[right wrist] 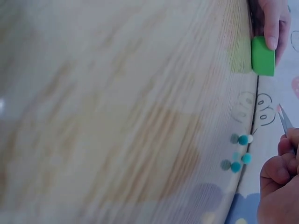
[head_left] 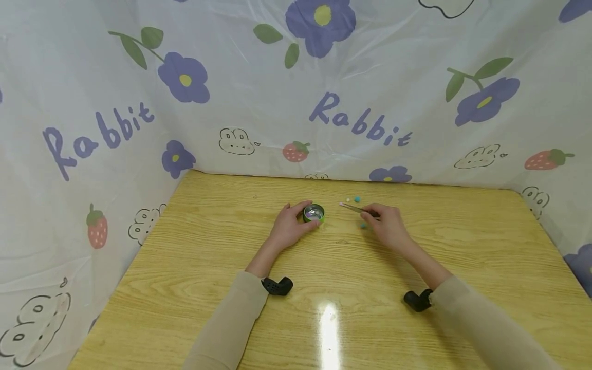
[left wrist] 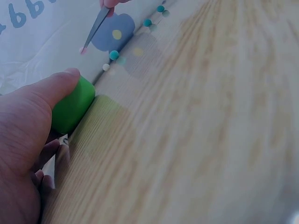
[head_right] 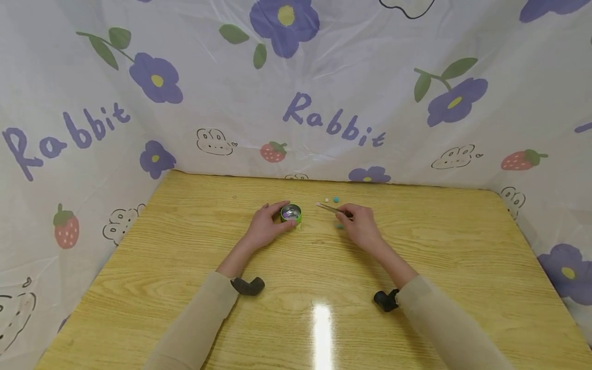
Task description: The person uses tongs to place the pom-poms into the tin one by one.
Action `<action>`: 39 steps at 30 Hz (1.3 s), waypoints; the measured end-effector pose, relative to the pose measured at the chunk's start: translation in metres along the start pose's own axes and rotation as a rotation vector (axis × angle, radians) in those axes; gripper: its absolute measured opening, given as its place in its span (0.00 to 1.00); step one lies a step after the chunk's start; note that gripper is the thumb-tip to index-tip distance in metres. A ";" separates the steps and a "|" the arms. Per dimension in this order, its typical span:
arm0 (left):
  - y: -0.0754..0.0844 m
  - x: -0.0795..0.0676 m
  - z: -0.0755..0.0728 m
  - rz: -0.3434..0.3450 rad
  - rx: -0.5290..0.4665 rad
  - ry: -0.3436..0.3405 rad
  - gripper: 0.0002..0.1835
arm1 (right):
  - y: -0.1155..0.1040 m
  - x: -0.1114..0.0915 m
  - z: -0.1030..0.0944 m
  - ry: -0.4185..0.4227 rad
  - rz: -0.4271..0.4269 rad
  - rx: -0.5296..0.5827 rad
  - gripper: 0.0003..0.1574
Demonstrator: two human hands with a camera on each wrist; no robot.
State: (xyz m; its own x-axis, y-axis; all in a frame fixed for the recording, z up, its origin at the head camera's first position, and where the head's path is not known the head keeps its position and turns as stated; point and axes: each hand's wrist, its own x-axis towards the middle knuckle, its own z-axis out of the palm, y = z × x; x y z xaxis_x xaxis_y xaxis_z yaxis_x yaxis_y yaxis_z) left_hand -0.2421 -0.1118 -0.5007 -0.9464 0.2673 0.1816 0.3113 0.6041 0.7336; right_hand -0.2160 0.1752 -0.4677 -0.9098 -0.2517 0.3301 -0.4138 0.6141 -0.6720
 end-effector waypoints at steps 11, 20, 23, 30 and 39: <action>0.002 -0.001 -0.002 0.004 0.009 -0.007 0.36 | -0.014 0.007 0.013 -0.016 -0.024 0.020 0.10; 0.003 -0.001 -0.001 -0.013 0.011 -0.011 0.36 | -0.022 0.008 0.022 -0.027 -0.037 0.033 0.09; 0.004 -0.001 -0.002 -0.013 0.008 -0.008 0.36 | -0.022 0.008 0.025 -0.038 -0.028 0.036 0.09; 0.004 -0.002 -0.001 -0.024 0.008 -0.011 0.35 | -0.023 0.008 0.029 -0.054 -0.023 0.043 0.09; 0.005 -0.002 -0.003 -0.029 0.008 -0.010 0.35 | -0.024 0.010 0.033 -0.056 -0.027 0.052 0.10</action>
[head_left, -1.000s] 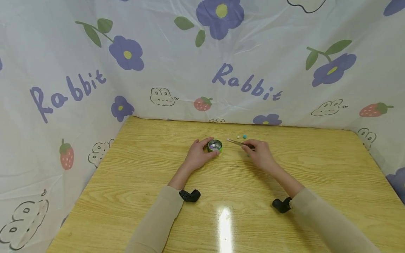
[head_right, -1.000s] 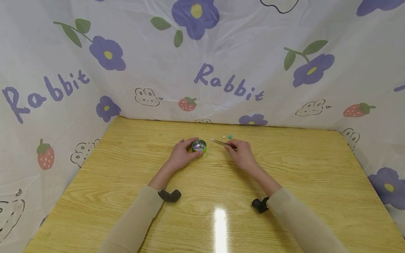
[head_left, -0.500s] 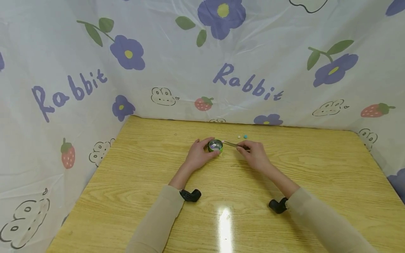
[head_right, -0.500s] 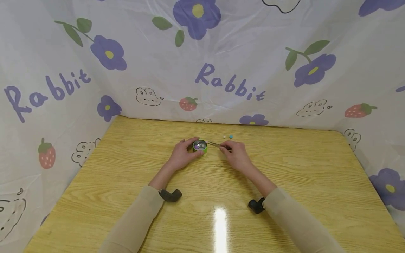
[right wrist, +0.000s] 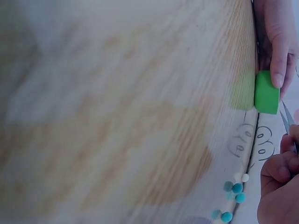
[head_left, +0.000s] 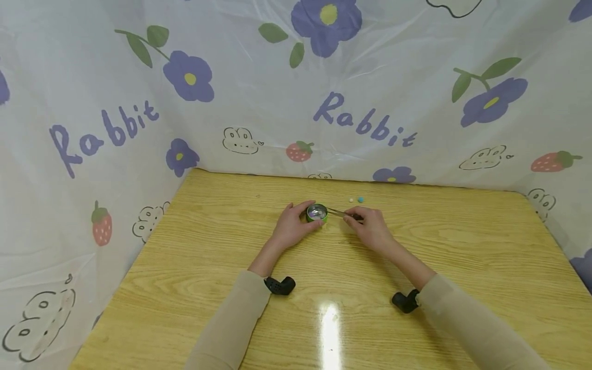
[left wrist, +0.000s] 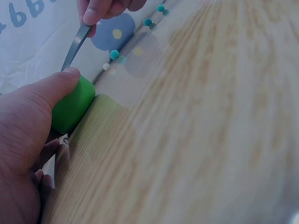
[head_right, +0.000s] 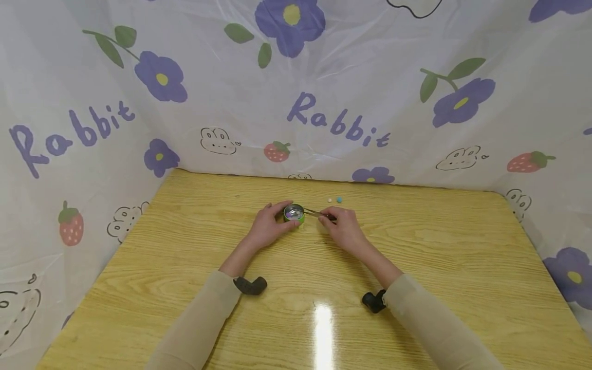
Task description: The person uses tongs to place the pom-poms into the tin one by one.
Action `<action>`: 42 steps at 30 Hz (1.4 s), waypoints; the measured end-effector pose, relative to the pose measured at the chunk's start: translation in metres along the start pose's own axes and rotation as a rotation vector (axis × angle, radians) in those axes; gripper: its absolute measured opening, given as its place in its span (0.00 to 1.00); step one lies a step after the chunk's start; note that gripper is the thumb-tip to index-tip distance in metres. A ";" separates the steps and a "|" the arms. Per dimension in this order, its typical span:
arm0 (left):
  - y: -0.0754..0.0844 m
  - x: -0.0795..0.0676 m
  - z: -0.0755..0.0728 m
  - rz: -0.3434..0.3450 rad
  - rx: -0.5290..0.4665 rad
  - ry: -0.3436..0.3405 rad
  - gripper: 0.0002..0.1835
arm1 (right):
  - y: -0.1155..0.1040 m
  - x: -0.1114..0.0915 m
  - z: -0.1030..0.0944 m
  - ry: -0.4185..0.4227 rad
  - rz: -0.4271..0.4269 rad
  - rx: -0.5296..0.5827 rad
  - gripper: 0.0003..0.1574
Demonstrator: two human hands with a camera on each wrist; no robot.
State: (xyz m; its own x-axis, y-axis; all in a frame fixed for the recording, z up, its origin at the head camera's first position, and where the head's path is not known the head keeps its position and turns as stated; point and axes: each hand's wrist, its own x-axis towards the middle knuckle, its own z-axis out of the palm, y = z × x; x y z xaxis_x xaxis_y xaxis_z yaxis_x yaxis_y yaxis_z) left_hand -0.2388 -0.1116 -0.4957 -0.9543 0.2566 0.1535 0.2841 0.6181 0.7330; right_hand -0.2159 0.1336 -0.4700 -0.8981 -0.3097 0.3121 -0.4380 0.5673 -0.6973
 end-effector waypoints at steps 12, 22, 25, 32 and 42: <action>-0.002 0.001 0.002 0.012 0.001 0.012 0.35 | 0.004 -0.003 -0.002 0.007 0.013 0.014 0.10; -0.003 0.000 0.002 0.022 0.007 0.014 0.35 | 0.007 -0.005 -0.002 0.013 0.039 -0.003 0.11; -0.003 0.001 0.002 0.021 0.004 0.009 0.35 | 0.006 -0.005 -0.005 0.008 0.061 0.006 0.12; -0.004 0.002 0.002 0.021 -0.002 0.003 0.35 | 0.007 -0.005 -0.009 0.010 0.085 0.015 0.13; -0.003 0.002 0.002 0.005 -0.006 0.001 0.35 | 0.012 -0.007 -0.014 0.006 0.100 0.005 0.13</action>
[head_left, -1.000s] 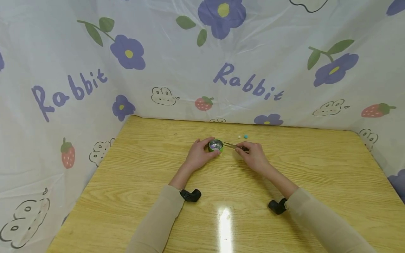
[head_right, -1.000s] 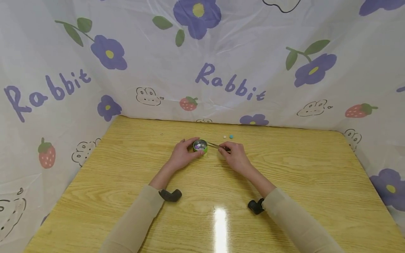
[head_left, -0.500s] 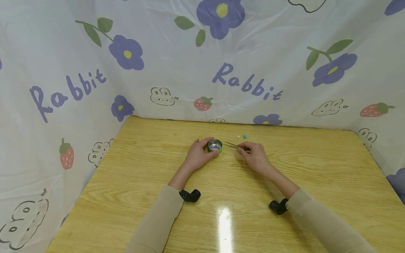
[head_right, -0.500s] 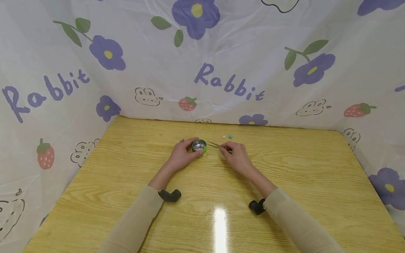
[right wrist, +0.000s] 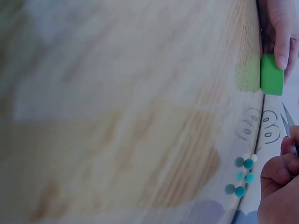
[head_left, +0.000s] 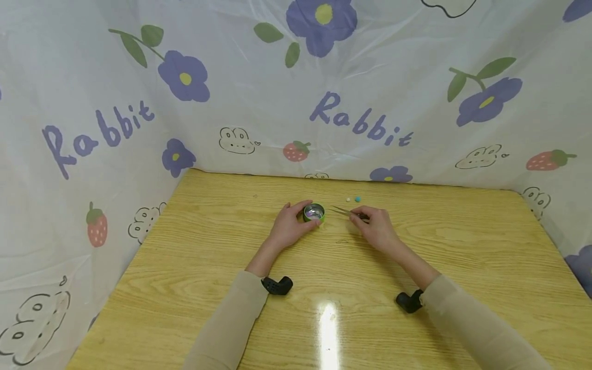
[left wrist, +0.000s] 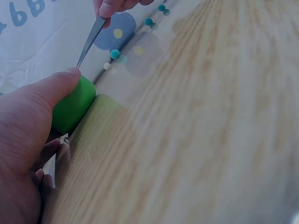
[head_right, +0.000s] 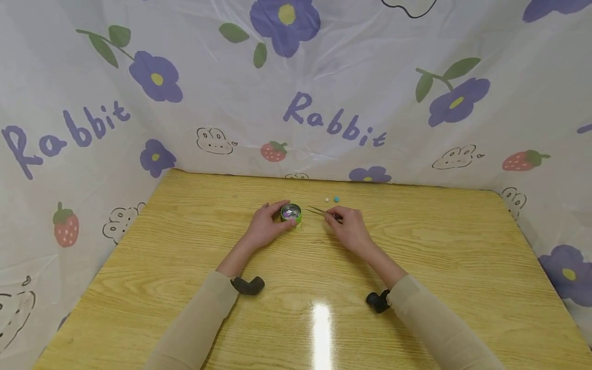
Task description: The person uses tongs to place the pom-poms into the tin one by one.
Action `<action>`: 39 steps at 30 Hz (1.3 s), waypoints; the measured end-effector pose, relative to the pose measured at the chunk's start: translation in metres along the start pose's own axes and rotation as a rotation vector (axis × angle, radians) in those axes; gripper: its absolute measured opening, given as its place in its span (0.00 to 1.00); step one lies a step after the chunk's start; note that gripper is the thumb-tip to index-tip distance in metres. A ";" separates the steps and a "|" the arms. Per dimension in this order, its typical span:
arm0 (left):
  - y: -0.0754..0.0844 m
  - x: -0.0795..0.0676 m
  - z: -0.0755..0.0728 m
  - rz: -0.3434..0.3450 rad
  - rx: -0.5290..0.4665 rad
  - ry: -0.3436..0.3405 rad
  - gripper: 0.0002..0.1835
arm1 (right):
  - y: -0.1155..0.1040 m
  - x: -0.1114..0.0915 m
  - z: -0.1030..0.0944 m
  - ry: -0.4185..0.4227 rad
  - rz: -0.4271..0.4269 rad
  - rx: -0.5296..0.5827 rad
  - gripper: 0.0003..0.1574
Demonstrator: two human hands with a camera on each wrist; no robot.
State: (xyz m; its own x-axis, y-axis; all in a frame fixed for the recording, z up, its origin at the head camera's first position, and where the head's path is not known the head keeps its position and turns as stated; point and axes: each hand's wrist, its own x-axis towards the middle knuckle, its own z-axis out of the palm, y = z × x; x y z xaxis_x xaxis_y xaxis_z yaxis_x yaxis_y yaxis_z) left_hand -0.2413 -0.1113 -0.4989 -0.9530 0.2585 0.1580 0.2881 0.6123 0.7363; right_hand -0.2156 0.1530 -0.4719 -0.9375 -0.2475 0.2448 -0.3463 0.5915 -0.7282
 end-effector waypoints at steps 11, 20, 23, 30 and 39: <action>-0.001 -0.001 -0.001 -0.003 -0.004 0.003 0.36 | 0.011 0.005 -0.013 0.029 -0.016 -0.002 0.14; -0.001 0.001 0.000 0.013 0.017 0.002 0.35 | 0.020 0.007 -0.029 0.052 0.004 -0.027 0.15; -0.001 0.001 0.000 0.014 0.017 0.001 0.35 | 0.024 0.007 -0.031 0.058 0.014 -0.045 0.15; -0.003 -0.001 0.000 0.009 0.009 0.007 0.35 | 0.030 0.006 -0.034 0.072 0.045 -0.066 0.15; -0.004 -0.001 0.001 0.001 0.005 -0.002 0.36 | 0.043 0.007 -0.039 0.090 0.087 -0.097 0.16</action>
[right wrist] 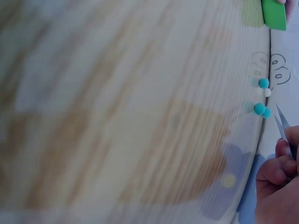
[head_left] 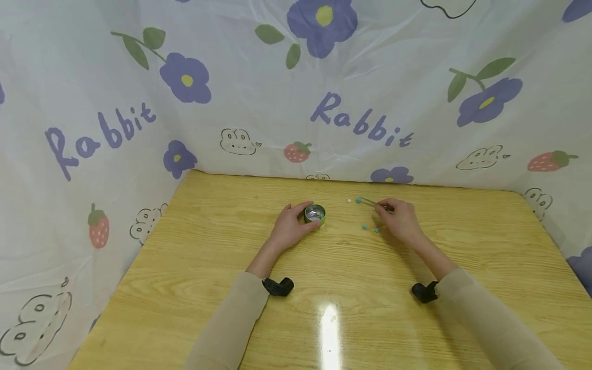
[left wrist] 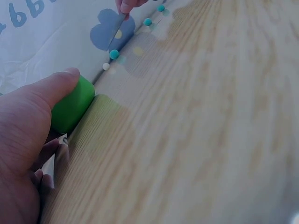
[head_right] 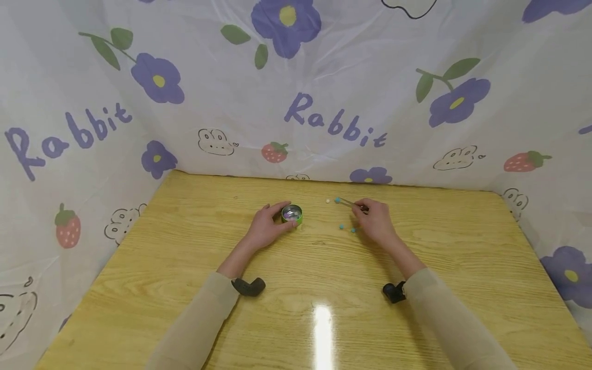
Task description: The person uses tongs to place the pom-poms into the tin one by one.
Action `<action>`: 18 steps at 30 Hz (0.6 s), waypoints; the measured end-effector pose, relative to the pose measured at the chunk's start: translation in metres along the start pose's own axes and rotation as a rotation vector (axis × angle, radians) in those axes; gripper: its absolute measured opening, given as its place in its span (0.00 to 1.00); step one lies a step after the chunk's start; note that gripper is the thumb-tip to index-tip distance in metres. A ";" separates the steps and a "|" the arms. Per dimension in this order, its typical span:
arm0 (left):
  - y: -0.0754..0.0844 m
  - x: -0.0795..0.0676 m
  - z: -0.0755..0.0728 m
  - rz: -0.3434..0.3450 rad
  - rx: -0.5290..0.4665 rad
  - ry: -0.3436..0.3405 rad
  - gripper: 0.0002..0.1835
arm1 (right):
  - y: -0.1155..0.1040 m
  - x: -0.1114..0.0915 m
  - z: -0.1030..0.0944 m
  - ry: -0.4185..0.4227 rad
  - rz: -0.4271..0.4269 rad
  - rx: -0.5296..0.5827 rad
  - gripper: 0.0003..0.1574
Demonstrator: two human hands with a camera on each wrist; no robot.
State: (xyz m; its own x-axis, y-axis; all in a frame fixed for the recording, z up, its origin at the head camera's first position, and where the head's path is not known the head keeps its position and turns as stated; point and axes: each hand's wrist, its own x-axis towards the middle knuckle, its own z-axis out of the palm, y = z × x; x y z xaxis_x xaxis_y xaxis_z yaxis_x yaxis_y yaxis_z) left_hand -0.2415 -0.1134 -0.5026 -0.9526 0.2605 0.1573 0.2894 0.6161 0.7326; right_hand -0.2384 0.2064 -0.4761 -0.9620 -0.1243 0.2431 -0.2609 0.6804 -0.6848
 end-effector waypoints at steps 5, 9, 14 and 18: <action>0.001 0.001 0.000 0.005 0.004 0.002 0.36 | 0.003 0.001 -0.002 -0.013 -0.005 0.002 0.16; 0.001 0.001 0.000 0.005 0.011 0.002 0.36 | 0.004 0.000 -0.002 -0.027 0.004 0.004 0.16; 0.004 0.000 -0.001 0.010 0.016 0.002 0.36 | 0.004 -0.001 -0.002 -0.030 -0.001 0.005 0.17; 0.004 0.000 -0.002 0.006 0.015 0.001 0.36 | 0.004 -0.001 -0.002 -0.030 0.001 0.007 0.17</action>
State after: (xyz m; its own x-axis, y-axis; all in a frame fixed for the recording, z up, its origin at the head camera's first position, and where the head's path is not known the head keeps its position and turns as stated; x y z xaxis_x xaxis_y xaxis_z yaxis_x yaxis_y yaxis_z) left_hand -0.2402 -0.1120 -0.4982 -0.9509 0.2636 0.1620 0.2964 0.6256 0.7216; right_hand -0.2382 0.2107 -0.4782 -0.9641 -0.1459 0.2218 -0.2609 0.6751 -0.6901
